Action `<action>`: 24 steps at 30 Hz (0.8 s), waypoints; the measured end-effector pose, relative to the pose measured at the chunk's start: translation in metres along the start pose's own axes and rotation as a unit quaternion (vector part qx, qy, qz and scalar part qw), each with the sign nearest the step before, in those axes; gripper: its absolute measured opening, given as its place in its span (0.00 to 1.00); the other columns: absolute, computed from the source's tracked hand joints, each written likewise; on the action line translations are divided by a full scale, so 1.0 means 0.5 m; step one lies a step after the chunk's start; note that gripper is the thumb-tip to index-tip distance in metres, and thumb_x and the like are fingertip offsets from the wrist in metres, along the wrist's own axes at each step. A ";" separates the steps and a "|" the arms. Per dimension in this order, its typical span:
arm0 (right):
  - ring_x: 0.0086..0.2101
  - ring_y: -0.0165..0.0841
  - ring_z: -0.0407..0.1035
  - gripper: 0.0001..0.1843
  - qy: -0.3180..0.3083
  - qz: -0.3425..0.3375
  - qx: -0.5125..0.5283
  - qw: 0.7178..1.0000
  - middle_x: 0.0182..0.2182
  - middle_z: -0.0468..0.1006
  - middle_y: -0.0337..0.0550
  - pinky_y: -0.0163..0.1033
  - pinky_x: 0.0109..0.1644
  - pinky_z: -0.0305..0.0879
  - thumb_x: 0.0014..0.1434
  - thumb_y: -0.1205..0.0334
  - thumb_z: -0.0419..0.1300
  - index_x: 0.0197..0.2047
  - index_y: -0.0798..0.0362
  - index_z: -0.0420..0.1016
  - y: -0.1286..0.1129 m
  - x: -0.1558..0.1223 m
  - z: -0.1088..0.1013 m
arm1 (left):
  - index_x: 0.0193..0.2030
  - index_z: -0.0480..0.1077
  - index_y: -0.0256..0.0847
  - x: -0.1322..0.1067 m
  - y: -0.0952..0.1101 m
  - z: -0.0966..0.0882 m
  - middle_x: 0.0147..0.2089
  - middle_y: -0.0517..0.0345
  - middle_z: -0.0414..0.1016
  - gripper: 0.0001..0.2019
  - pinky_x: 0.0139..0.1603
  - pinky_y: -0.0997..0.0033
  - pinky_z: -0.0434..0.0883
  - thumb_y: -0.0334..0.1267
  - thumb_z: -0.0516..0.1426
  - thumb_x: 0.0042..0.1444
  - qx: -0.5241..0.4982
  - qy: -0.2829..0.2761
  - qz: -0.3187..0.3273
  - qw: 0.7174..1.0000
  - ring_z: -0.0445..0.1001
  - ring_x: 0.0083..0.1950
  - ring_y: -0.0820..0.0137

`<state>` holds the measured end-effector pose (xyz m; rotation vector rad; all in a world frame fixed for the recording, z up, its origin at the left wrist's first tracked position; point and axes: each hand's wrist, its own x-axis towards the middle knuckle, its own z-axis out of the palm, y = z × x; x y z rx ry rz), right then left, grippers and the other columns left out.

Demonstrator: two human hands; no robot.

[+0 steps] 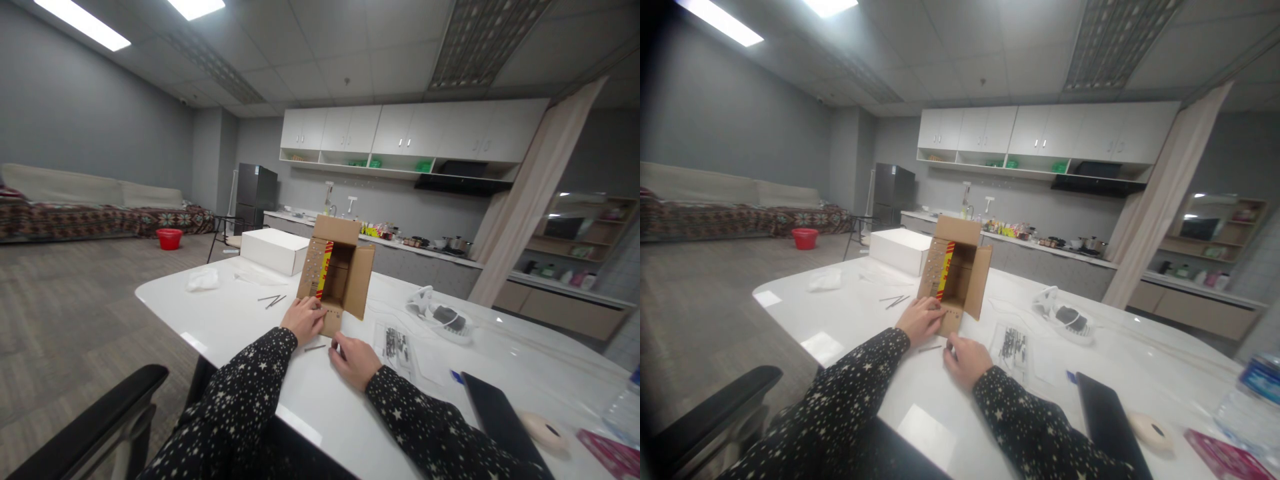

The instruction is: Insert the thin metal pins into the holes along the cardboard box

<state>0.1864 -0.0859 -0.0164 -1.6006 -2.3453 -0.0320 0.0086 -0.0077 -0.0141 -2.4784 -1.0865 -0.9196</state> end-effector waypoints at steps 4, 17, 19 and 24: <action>0.28 0.29 0.67 0.07 0.002 -0.001 -0.002 1.000 0.27 0.75 0.37 0.34 0.31 0.47 0.62 0.61 0.50 0.39 0.51 0.68 0.000 0.000 -0.001 | 0.43 0.75 0.45 -0.001 -0.002 0.002 0.45 0.54 0.70 0.11 0.45 0.61 0.61 0.35 0.52 0.57 0.001 0.003 0.005 1.000 0.66 0.46 0.65; 0.28 0.29 0.67 0.07 0.002 -0.001 0.000 1.000 0.27 0.75 0.38 0.34 0.31 0.46 0.62 0.60 0.50 0.39 0.51 0.68 0.001 0.000 0.000 | 0.41 0.75 0.45 -0.004 0.000 0.001 0.43 0.55 0.70 0.11 0.45 0.61 0.62 0.35 0.52 0.57 -0.004 0.002 0.002 1.000 0.66 0.45 0.66; 0.28 0.29 0.67 0.07 0.006 -0.004 -0.001 1.000 0.27 0.75 0.38 0.34 0.31 0.46 0.62 0.60 0.50 0.38 0.51 0.68 0.003 0.000 0.003 | 0.40 0.75 0.45 -0.004 0.000 0.000 0.43 0.55 0.71 0.11 0.46 0.61 0.62 0.35 0.52 0.57 -0.008 0.004 -0.001 1.000 0.66 0.45 0.66; 0.29 0.30 0.67 0.08 0.003 -0.004 -0.004 1.000 0.28 0.75 0.38 0.34 0.31 0.46 0.62 0.60 0.50 0.39 0.51 0.68 0.002 -0.001 0.001 | 0.37 0.73 0.42 -0.007 0.002 -0.003 0.41 0.55 0.72 0.08 0.47 0.62 0.62 0.36 0.53 0.55 -0.030 -0.004 0.001 1.000 0.68 0.45 0.65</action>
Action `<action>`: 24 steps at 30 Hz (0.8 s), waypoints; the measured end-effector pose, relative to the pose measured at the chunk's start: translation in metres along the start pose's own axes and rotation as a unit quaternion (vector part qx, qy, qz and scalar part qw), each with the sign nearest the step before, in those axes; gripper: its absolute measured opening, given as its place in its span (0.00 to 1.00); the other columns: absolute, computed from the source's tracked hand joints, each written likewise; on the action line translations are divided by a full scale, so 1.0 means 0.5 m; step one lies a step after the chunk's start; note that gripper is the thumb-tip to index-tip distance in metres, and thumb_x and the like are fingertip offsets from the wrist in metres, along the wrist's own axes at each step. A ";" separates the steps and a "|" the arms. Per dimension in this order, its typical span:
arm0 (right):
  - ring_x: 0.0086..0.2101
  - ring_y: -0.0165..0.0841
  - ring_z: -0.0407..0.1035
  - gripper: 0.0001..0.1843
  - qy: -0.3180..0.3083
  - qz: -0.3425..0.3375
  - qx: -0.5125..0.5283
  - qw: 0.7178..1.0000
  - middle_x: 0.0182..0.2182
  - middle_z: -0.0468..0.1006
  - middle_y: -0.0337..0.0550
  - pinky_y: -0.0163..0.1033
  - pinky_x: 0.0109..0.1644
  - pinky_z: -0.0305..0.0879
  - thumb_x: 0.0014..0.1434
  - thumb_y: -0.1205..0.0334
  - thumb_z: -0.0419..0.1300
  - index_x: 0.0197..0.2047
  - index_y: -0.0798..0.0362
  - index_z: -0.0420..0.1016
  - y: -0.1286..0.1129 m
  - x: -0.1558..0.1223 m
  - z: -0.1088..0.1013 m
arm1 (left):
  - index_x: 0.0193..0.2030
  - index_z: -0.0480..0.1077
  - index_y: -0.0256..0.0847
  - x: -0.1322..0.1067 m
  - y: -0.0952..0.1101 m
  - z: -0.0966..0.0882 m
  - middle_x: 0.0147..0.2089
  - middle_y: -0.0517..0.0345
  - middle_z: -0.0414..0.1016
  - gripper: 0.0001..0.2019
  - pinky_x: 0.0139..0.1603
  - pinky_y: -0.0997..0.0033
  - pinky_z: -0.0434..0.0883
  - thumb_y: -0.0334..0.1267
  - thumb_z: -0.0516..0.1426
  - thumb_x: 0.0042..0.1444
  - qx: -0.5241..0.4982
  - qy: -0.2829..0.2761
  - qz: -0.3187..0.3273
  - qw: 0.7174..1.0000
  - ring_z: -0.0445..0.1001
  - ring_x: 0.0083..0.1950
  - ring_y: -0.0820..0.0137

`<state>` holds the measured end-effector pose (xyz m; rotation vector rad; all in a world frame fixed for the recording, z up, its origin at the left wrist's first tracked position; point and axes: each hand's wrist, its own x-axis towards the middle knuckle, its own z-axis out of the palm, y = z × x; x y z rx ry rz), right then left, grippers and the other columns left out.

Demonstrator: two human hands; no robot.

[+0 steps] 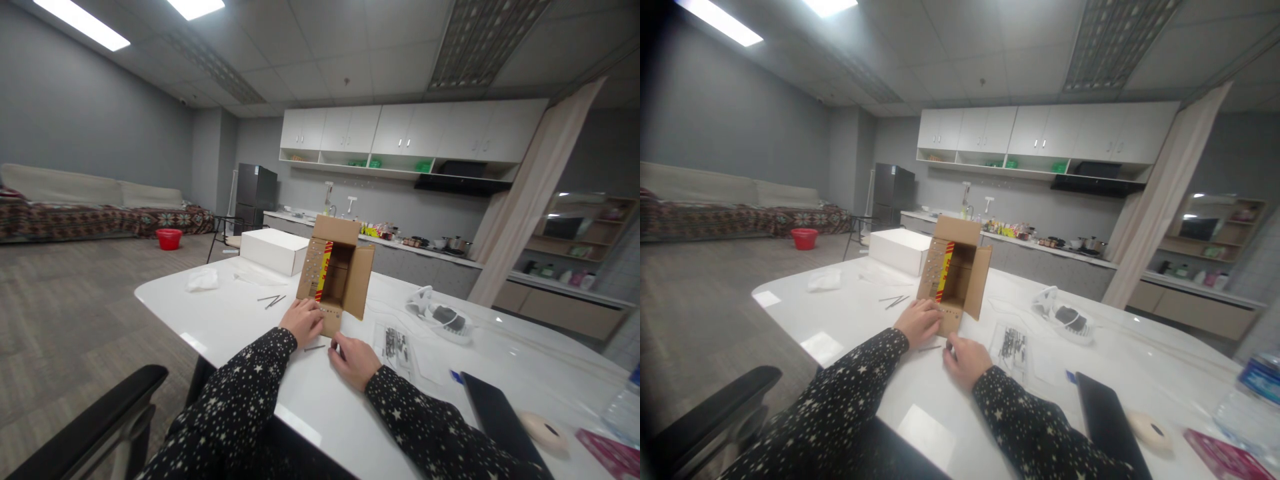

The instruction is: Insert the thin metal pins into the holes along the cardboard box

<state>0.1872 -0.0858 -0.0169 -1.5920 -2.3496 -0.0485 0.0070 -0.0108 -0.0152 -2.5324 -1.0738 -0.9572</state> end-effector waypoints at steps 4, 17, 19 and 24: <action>0.29 0.30 0.68 0.08 -0.006 0.004 0.001 1.000 0.29 0.76 0.39 0.34 0.32 0.47 0.62 0.60 0.50 0.39 0.51 0.68 -0.001 0.000 -0.003 | 0.33 0.69 0.40 -0.007 0.008 -0.006 0.35 0.56 0.72 0.04 0.43 0.65 0.64 0.35 0.54 0.51 -0.031 -0.047 0.002 0.998 0.69 0.40 0.66; 0.29 0.30 0.68 0.07 -0.002 0.004 -0.002 1.000 0.29 0.77 0.39 0.34 0.32 0.47 0.61 0.60 0.50 0.39 0.51 0.68 0.000 0.001 -0.004 | 0.26 0.67 0.41 -0.018 0.020 -0.007 0.29 0.58 0.73 0.04 0.38 0.67 0.66 0.38 0.56 0.42 -0.034 -0.161 -0.012 0.986 0.72 0.34 0.65; 0.29 0.30 0.68 0.08 -0.001 0.004 -0.003 1.000 0.29 0.77 0.39 0.34 0.31 0.47 0.62 0.60 0.50 0.39 0.51 0.68 0.000 0.000 -0.005 | 0.25 0.67 0.41 -0.018 0.018 -0.005 0.29 0.57 0.74 0.04 0.39 0.66 0.66 0.37 0.56 0.42 -0.027 -0.166 -0.016 0.986 0.73 0.34 0.65; 0.29 0.30 0.68 0.08 0.002 0.003 -0.002 1.000 0.28 0.76 0.38 0.34 0.31 0.47 0.62 0.60 0.49 0.38 0.50 0.68 0.002 0.001 0.000 | 0.26 0.69 0.40 -0.014 0.018 -0.007 0.31 0.54 0.76 0.04 0.41 0.65 0.67 0.36 0.54 0.43 -0.003 -0.190 -0.030 0.981 0.74 0.36 0.63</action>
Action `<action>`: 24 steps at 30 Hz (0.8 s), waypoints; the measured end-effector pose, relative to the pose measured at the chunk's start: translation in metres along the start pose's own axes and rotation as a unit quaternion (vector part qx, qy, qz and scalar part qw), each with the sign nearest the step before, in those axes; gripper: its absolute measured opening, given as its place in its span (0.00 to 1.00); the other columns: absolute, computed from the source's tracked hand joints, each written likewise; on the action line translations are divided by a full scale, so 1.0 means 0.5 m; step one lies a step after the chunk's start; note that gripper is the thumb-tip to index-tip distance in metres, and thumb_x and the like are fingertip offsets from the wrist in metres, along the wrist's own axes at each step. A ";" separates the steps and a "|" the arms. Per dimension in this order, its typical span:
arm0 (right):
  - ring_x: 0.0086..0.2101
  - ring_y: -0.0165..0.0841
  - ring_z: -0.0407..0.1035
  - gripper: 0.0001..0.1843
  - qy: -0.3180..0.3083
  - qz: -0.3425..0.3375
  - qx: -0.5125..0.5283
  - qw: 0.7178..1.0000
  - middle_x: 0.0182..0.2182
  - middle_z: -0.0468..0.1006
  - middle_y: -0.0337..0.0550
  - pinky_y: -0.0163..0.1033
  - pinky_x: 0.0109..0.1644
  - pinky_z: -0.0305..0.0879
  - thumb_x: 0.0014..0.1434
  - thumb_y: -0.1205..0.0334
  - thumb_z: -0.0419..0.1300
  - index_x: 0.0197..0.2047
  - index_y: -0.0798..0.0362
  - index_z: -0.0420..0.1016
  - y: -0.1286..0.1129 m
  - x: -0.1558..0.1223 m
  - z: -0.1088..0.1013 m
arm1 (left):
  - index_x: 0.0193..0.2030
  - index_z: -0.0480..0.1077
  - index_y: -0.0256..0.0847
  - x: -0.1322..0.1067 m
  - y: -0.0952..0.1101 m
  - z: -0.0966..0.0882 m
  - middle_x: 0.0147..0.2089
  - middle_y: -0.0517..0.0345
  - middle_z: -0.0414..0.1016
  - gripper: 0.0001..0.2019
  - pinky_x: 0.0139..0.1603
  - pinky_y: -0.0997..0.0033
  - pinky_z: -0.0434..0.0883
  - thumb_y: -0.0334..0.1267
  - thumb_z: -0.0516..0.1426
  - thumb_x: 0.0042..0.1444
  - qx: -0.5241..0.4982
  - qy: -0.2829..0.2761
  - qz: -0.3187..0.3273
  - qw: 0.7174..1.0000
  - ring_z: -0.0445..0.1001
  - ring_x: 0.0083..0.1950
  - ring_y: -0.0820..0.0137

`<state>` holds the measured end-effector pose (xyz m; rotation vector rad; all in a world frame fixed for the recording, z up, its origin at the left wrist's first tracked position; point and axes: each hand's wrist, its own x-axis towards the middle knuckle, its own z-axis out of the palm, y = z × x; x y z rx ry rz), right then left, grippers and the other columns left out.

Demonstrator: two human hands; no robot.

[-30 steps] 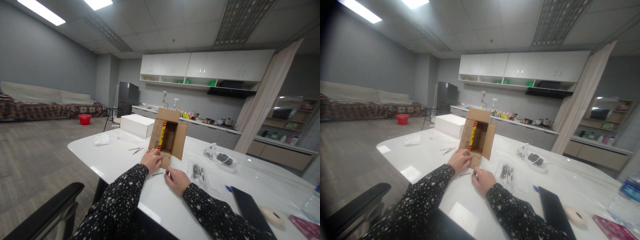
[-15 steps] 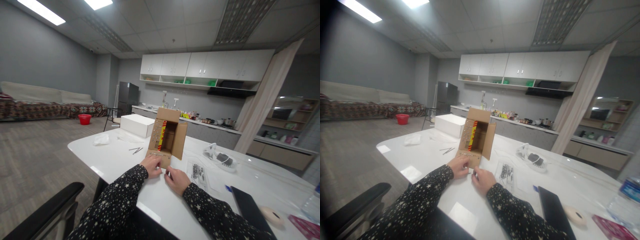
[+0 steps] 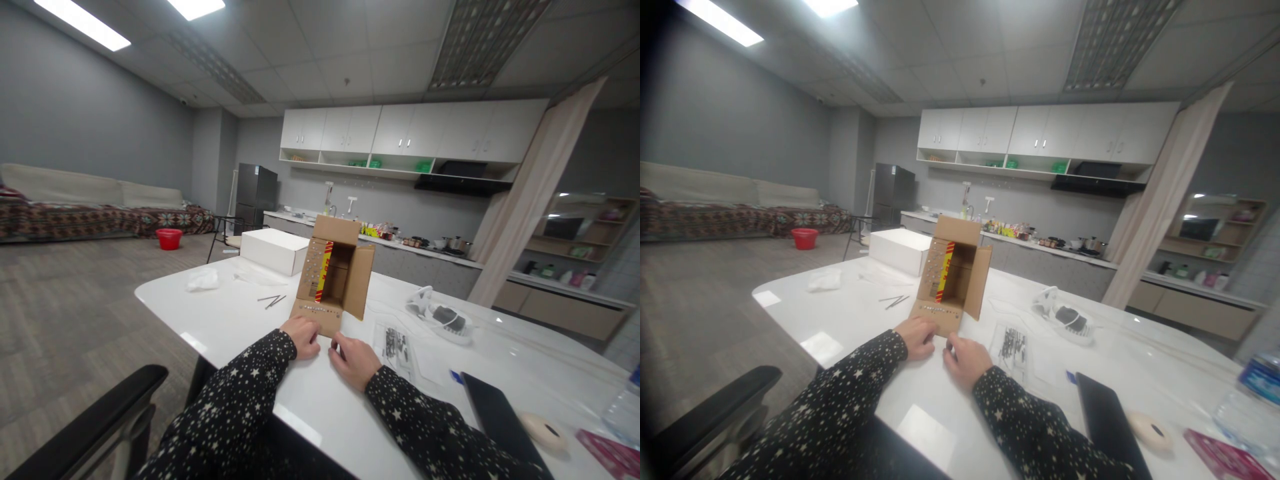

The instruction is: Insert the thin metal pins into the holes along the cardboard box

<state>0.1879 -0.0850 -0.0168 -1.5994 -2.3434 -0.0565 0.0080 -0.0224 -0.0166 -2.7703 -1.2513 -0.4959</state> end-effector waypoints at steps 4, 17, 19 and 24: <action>0.28 0.30 0.67 0.08 0.004 -0.004 0.004 1.000 0.27 0.76 0.38 0.34 0.31 0.47 0.61 0.60 0.49 0.38 0.50 0.68 0.003 0.001 0.005 | 0.29 0.70 0.39 0.000 0.002 -0.003 0.34 0.52 0.77 0.07 0.43 0.65 0.67 0.36 0.53 0.45 0.016 -0.023 -0.004 1.000 0.74 0.39 0.62; 0.29 0.30 0.67 0.07 0.006 -0.006 0.013 1.000 0.28 0.76 0.38 0.34 0.31 0.47 0.61 0.60 0.50 0.38 0.50 0.67 0.003 0.000 0.003 | 0.28 0.68 0.40 -0.002 -0.006 -0.006 0.31 0.56 0.75 0.05 0.38 0.67 0.66 0.35 0.53 0.45 -0.012 0.007 0.003 1.000 0.73 0.35 0.64; 0.29 0.30 0.68 0.07 0.007 -0.006 0.013 1.000 0.29 0.76 0.38 0.34 0.32 0.47 0.61 0.60 0.50 0.38 0.50 0.67 0.004 0.000 0.004 | 0.29 0.68 0.41 -0.001 -0.009 -0.004 0.31 0.57 0.75 0.05 0.37 0.68 0.66 0.35 0.53 0.45 -0.025 0.016 -0.003 1.000 0.73 0.35 0.65; 0.29 0.29 0.67 0.07 0.005 -0.007 0.010 1.000 0.29 0.76 0.38 0.34 0.32 0.46 0.61 0.60 0.50 0.38 0.50 0.67 0.005 0.000 0.005 | 0.30 0.69 0.40 0.003 -0.015 0.004 0.29 0.58 0.73 0.05 0.36 0.71 0.65 0.32 0.53 0.45 -0.048 0.065 0.004 0.997 0.71 0.33 0.68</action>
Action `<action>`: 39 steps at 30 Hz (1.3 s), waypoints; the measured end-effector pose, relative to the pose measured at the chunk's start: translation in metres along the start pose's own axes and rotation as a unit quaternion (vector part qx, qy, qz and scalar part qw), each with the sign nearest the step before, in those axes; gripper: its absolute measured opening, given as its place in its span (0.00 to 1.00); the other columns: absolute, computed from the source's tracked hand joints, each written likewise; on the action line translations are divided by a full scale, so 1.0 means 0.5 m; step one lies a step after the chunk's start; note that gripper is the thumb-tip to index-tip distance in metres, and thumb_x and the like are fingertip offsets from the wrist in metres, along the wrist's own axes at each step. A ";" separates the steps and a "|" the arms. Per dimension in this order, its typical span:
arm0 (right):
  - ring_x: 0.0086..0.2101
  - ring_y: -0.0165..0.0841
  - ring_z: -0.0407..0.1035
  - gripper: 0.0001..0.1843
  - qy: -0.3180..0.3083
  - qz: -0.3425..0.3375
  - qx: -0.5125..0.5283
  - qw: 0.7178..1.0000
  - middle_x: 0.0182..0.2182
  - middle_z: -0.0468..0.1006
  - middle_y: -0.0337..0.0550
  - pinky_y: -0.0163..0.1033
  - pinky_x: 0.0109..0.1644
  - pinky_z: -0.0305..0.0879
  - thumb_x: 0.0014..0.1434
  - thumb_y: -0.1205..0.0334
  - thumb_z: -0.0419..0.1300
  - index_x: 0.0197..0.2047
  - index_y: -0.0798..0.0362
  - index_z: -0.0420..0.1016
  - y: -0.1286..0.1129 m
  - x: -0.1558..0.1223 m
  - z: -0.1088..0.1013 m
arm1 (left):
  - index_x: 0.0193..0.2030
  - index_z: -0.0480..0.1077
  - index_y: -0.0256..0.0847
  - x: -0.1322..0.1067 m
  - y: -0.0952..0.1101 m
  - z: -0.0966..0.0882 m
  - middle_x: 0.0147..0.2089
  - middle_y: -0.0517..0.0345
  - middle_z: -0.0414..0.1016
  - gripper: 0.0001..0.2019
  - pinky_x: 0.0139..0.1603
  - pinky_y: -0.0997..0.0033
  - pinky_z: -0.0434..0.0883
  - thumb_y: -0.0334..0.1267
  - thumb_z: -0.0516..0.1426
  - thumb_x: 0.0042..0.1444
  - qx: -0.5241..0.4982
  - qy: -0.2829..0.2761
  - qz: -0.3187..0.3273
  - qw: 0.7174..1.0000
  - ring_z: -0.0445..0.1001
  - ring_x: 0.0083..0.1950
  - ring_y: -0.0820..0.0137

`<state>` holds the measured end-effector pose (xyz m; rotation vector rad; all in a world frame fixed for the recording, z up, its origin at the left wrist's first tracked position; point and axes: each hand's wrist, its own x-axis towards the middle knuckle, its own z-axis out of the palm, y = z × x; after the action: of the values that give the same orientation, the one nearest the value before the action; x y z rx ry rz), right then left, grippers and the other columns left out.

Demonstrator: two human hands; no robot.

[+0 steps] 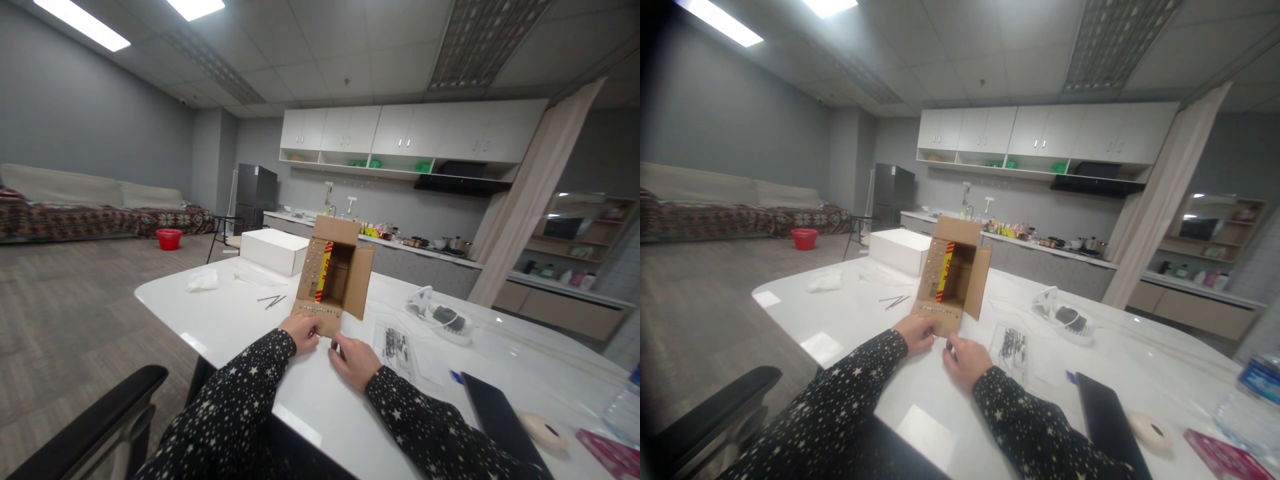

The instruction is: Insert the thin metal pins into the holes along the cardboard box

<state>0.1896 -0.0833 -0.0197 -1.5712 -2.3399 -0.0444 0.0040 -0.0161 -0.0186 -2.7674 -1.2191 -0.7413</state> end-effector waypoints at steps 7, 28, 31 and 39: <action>0.28 0.29 0.66 0.06 0.003 -0.001 0.002 1.000 0.28 0.76 0.38 0.34 0.31 0.45 0.61 0.61 0.50 0.38 0.50 0.67 -0.001 0.001 0.000 | 0.31 0.69 0.38 0.010 -0.011 0.007 0.32 0.57 0.71 0.05 0.37 0.72 0.67 0.29 0.54 0.46 -0.073 0.115 0.037 0.990 0.69 0.34 0.70; 0.29 0.30 0.68 0.07 -0.014 0.012 -0.003 1.000 0.29 0.76 0.39 0.34 0.31 0.47 0.62 0.60 0.50 0.39 0.51 0.67 -0.008 -0.002 -0.008 | 0.44 0.72 0.41 0.030 -0.018 0.017 0.41 0.53 0.73 0.10 0.45 0.67 0.70 0.33 0.51 0.60 -0.013 0.211 0.041 0.977 0.72 0.42 0.70; 0.29 0.30 0.68 0.07 -0.016 0.014 -0.002 1.000 0.29 0.76 0.38 0.34 0.31 0.47 0.62 0.60 0.50 0.39 0.51 0.67 -0.010 -0.002 -0.010 | 0.46 0.72 0.41 0.031 -0.017 0.018 0.42 0.53 0.73 0.11 0.46 0.67 0.69 0.34 0.51 0.61 0.001 0.195 0.033 0.980 0.71 0.43 0.70; 0.28 0.29 0.67 0.07 -0.008 0.005 0.002 1.000 0.28 0.75 0.38 0.33 0.31 0.47 0.62 0.60 0.50 0.38 0.51 0.67 -0.006 -0.001 -0.002 | 0.52 0.70 0.44 0.037 -0.010 0.026 0.44 0.53 0.69 0.14 0.44 0.67 0.67 0.34 0.48 0.63 0.056 0.197 0.053 0.977 0.69 0.41 0.70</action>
<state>0.1874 -0.0850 -0.0184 -1.5855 -2.3431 -0.0247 0.0165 0.0030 -0.0226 -2.4137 -0.9928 -1.1028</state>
